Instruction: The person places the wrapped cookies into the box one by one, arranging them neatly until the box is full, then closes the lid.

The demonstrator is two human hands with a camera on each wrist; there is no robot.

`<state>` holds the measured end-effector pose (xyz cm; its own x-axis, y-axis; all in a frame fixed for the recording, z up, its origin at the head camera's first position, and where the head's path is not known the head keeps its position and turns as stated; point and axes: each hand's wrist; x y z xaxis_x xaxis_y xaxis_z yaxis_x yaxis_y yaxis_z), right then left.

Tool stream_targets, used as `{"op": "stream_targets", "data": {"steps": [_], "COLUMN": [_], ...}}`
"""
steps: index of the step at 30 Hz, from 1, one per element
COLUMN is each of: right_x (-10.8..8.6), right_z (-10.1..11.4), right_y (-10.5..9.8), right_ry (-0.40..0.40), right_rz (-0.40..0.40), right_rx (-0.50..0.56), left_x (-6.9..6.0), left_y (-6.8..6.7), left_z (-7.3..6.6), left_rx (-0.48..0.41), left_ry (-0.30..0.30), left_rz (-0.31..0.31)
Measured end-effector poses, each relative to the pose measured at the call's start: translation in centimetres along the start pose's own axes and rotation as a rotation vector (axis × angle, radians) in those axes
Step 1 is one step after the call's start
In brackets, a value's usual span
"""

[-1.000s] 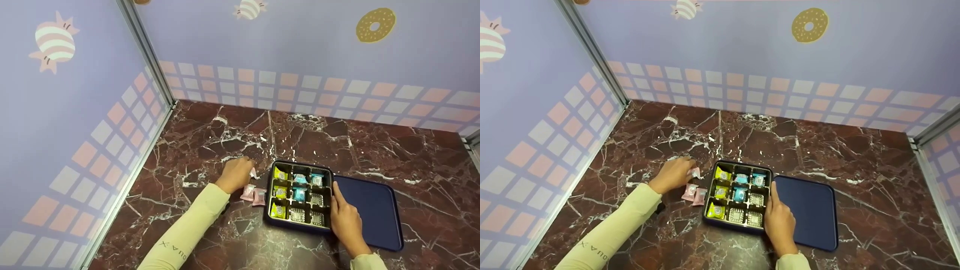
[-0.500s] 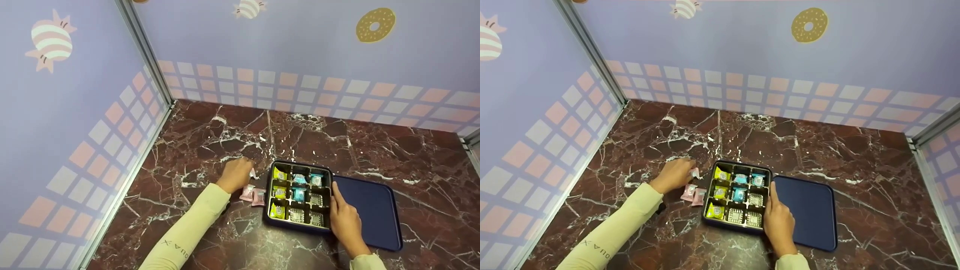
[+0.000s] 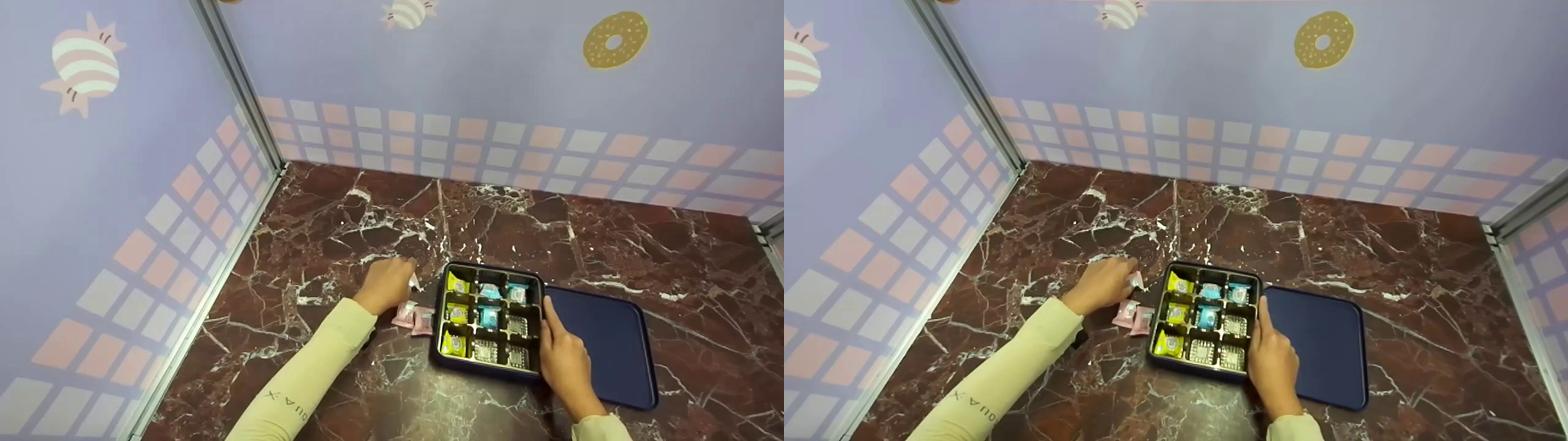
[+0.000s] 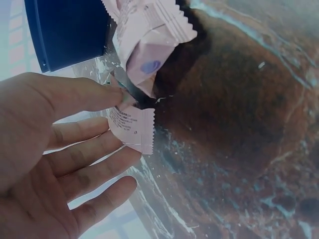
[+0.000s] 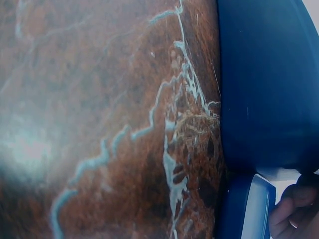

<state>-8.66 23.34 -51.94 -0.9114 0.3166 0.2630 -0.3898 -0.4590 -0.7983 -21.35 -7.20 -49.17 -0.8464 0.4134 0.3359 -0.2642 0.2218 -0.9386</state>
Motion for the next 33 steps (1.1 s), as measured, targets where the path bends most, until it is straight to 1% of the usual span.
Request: {"op": "stream_targets", "data": {"steps": [9,16,20,23,28,30,33], "right_x": [0.2,0.2,0.2,0.2,0.1,0.1,0.0], "right_z": [0.1,0.1,0.1,0.2,0.1,0.1,0.0], "right_y": [-0.1,-0.3,-0.3,-0.3,-0.2,-0.1,-0.1], "right_ry": [0.008,0.022,0.026,0.025,0.014,0.011,0.011], "right_rz": [0.004,0.027,0.035,0.034,0.008,-0.001,-0.002], "right_rx": [-0.001,0.004,0.003,0.001,0.011,0.017,0.019], "left_x": [-0.1,-0.1,-0.2,-0.3,-0.4,-0.4,-0.3], "left_y": [-1.1,-2.1,-2.4,-2.8,-3.8,-4.3,-4.8], "left_z": [-0.3,-1.0,-1.4,-1.7,-2.4,-2.8,-3.5], "left_rx": [0.016,0.023,0.027,0.030,0.034,0.039,0.046], "left_ry": [0.028,0.046,0.074,0.089,0.111,0.120,0.131], "left_rz": [-0.052,-0.046,-0.055,-0.075,-0.112,-0.106,-0.075]}}
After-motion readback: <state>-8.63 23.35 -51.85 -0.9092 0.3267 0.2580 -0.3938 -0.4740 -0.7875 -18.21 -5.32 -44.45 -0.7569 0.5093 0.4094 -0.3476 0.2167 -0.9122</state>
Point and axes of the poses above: each hand's wrist, its own x-axis towards the middle knuckle, its own y-axis out of the palm, z = x × y, and after that the axes turned 14 degrees about -z, right-handed
